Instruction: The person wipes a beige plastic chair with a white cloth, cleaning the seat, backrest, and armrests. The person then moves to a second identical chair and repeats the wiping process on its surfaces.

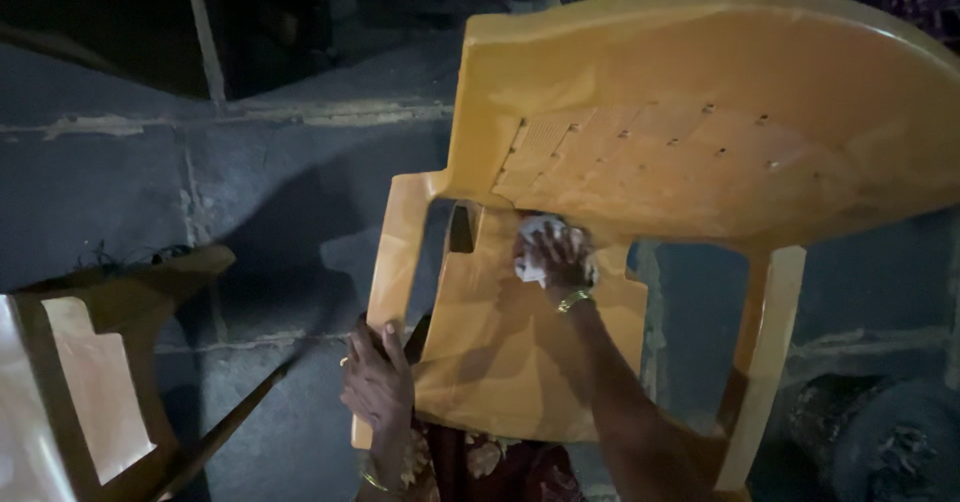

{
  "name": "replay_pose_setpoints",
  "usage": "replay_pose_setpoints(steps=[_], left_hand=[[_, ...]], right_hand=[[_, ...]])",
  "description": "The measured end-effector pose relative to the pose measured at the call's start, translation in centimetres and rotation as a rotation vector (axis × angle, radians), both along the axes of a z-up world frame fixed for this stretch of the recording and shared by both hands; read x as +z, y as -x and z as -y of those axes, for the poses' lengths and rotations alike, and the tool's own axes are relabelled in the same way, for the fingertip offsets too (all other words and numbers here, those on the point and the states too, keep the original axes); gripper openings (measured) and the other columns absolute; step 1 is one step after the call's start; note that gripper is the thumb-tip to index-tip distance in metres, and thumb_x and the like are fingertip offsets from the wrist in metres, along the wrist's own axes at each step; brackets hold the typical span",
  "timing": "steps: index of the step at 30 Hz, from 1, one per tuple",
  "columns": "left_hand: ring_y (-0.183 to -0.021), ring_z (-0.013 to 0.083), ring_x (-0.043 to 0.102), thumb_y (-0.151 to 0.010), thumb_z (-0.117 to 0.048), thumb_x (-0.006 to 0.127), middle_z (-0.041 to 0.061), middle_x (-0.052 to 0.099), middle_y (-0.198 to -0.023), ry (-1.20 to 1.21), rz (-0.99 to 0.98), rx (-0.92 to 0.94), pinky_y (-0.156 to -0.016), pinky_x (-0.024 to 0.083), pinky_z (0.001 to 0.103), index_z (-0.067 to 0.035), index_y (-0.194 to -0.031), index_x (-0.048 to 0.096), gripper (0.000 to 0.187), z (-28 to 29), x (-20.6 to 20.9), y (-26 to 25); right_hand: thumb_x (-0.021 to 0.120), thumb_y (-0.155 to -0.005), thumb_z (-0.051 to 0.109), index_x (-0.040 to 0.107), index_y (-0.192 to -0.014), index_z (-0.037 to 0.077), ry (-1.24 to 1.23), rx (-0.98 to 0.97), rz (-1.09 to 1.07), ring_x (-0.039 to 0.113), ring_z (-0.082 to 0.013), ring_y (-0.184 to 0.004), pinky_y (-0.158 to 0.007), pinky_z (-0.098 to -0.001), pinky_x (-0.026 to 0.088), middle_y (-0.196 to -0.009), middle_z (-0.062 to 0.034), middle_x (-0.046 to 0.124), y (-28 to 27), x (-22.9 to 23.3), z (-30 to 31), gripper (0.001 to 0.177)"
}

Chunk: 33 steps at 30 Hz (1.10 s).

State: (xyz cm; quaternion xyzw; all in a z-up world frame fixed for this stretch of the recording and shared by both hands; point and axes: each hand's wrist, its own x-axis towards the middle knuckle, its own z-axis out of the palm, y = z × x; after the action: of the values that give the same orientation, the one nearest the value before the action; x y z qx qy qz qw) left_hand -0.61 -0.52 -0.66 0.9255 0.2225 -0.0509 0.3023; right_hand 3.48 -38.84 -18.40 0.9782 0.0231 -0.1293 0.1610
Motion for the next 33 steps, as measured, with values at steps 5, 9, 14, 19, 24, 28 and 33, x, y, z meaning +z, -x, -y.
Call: replay_pose_setpoints(steps=[5,9,14,19,24,28,33], left_hand=[[-0.087,0.0425,0.069,-0.104,-0.044,0.047,0.017,0.070,-0.108,0.004,0.067,-0.006,-0.069,0.055,0.054,-0.007,-0.129,0.059,0.047,0.0,0.4,0.1],[-0.082,0.0398,0.071,-0.104,-0.046,0.047,0.018,0.070,-0.109,-0.001,-0.010,-0.020,-0.065,0.057,0.052,-0.007,-0.127,0.058,0.047,-0.2,0.0,-0.1],[-0.082,0.0395,0.070,-0.105,-0.047,0.047,0.014,0.071,-0.104,0.023,0.046,-0.011,-0.067,0.056,0.053,-0.009,-0.126,0.059,0.046,-0.2,0.7,0.1],[-0.087,0.0363,0.072,-0.105,-0.048,0.047,0.013,0.070,-0.105,0.054,-0.104,-0.019,-0.069,0.058,0.049,-0.011,-0.123,0.059,0.043,-0.4,0.5,-0.5],[-0.092,0.0402,0.070,-0.103,-0.045,0.049,0.017,0.070,-0.111,0.070,0.029,0.003,-0.069,0.056,0.052,-0.009,-0.131,0.058,0.046,-0.3,0.5,0.2],[-0.093,0.0423,0.069,-0.105,-0.043,0.050,0.020,0.069,-0.113,0.032,0.149,-0.023,-0.072,0.056,0.052,-0.007,-0.133,0.058,0.046,-0.4,0.2,0.2],[-0.089,0.0424,0.069,-0.106,-0.045,0.047,0.019,0.069,-0.110,0.077,0.096,-0.033,-0.071,0.055,0.052,-0.006,-0.128,0.058,0.045,-0.4,0.1,0.4]], right_hand=[[0.054,-0.094,0.041,0.022,-0.161,0.035,-0.086,-0.237,-0.038,0.005,-0.0364,-0.159,-0.122,-0.0676,0.005,-0.173,0.0000,0.008,2.8,2.1,2.9,0.075],[0.044,-0.103,0.043,0.019,-0.163,0.030,-0.290,-0.388,0.219,0.004,-0.0438,-0.155,-0.121,-0.0649,0.007,-0.173,-0.0102,0.004,4.5,2.8,3.3,0.066],[0.041,-0.101,0.037,0.018,-0.164,0.027,-0.125,-0.489,0.341,0.007,-0.0457,-0.155,-0.121,-0.0655,0.006,-0.173,-0.0147,0.005,7.6,4.4,3.8,0.068],[0.044,-0.100,0.032,0.025,-0.163,0.023,-0.133,-0.544,0.436,0.013,-0.0413,-0.156,-0.123,-0.0612,0.009,-0.171,-0.0142,0.014,10.6,4.3,1.5,0.066],[0.047,-0.098,0.027,0.032,-0.161,0.019,-0.234,-0.454,0.439,0.020,-0.0369,-0.156,-0.126,-0.0569,0.011,-0.169,-0.0136,0.024,10.8,1.1,-2.8,0.065],[0.049,-0.097,0.023,0.037,-0.160,0.016,-0.364,-0.343,0.401,0.025,-0.0334,-0.157,-0.127,-0.0534,0.013,-0.168,-0.0132,0.031,9.2,-2.5,-7.3,0.065],[0.047,-0.096,0.022,0.032,-0.163,0.013,-0.617,-0.251,0.255,0.029,-0.0291,-0.159,-0.130,-0.0545,0.016,-0.171,-0.0106,0.033,8.5,-5.4,-11.9,0.069]])
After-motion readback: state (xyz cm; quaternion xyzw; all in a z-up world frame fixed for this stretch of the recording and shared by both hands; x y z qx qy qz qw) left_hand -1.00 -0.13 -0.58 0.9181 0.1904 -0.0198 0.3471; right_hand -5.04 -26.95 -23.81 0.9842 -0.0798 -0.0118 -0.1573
